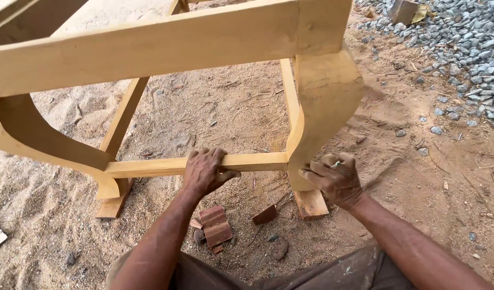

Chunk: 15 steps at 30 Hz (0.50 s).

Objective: The person is sanding the joints and legs of a wooden furniture frame using pieces of sandpaper.

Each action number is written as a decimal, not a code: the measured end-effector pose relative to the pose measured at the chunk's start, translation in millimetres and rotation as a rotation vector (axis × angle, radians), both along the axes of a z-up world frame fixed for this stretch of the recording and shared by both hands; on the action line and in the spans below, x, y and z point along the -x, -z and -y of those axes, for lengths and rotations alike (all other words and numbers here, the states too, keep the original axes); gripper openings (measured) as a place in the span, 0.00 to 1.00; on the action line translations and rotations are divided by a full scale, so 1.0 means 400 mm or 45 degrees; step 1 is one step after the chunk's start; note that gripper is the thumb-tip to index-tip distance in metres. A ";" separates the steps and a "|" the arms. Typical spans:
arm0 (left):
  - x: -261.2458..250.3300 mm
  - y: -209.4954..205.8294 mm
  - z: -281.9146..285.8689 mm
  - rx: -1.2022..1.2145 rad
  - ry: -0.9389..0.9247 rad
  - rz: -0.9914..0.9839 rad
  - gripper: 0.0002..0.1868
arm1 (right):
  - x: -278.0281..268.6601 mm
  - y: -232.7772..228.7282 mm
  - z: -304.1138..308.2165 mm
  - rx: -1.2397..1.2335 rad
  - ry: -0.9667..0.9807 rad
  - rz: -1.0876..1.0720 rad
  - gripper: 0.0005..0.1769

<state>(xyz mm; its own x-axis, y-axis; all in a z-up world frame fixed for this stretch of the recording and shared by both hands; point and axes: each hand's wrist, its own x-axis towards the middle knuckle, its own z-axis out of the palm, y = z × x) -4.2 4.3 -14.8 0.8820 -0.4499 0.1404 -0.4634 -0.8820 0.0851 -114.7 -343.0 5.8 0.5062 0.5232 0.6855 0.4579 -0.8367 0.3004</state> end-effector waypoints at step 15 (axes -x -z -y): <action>0.014 0.047 0.003 -0.029 -0.022 0.069 0.51 | 0.042 -0.107 0.089 -2.630 0.274 -0.389 0.15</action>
